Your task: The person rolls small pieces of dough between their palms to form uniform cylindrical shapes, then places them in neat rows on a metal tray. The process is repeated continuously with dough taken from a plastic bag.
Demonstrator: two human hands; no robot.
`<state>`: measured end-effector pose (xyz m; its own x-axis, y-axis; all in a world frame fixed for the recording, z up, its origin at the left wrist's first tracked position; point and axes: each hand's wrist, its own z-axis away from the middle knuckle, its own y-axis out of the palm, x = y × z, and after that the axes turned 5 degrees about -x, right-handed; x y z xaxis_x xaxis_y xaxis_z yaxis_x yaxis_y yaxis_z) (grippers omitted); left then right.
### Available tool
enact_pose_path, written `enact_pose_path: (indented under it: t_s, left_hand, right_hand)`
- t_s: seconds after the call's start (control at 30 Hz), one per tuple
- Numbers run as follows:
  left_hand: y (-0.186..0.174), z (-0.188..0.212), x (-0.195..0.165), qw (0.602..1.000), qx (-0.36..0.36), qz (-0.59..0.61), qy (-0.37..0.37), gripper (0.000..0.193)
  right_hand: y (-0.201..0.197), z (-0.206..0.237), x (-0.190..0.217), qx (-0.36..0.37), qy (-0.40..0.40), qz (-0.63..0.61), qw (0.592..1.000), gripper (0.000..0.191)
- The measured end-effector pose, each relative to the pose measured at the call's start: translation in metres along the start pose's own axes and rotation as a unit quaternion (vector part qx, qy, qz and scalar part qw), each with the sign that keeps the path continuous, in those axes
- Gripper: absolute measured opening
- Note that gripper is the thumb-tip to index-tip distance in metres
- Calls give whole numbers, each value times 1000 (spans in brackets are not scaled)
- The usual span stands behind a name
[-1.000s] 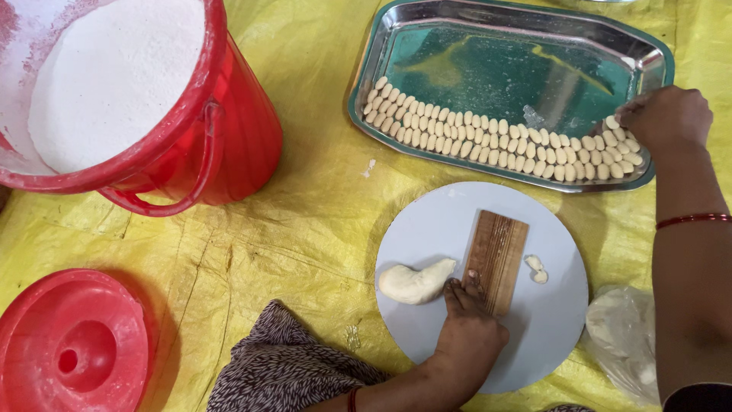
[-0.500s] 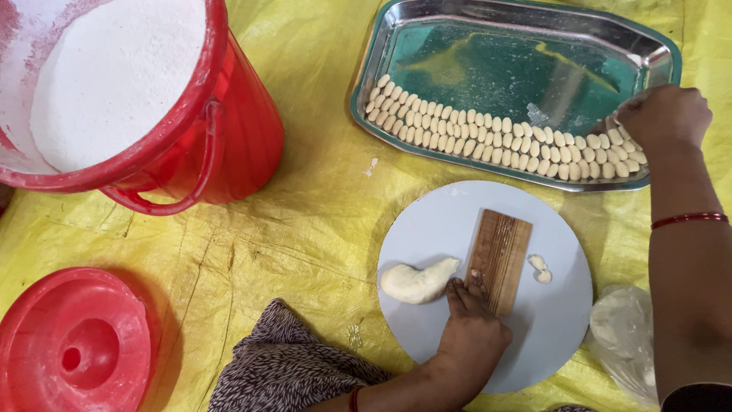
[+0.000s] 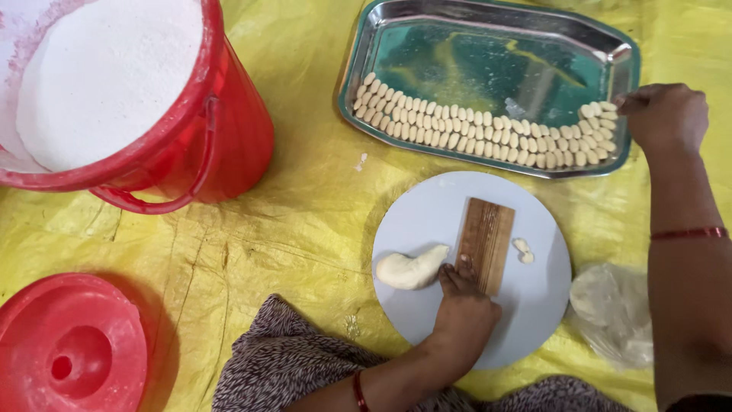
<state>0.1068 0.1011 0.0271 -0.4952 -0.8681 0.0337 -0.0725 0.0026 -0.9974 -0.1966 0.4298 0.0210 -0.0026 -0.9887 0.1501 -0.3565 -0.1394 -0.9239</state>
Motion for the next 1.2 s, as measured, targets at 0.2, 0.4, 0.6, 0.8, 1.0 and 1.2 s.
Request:
enact_pose_path:
  t_s: [0.2,0.4,0.6,0.8,1.0,1.2]
  left_hand:
    - [7,-10,-2,999,31,23,19,35]
    - [7,-20,5,993,-42,105,-18,48]
    - [12,-29,29,976,1,217,-29,17]
    - [51,-56,52,343,-10,900,-269,38]
    - [72,-49,16,-99,188,975,-72,54]
    - [62,-49,36,122,-11,992,9,68]
  right_hand:
    - [-61,118,57,208,15,-104,973,24]
    - [-59,216,123,249,80,-23,965,43]
    - [-77,247,147,74,156,-90,981,31]
    - [-119,244,208,-5,18,-254,967,32]
    - [-158,231,267,-98,-188,-266,940,51]
    - [-136,233,284,44,-235,-265,934,59]
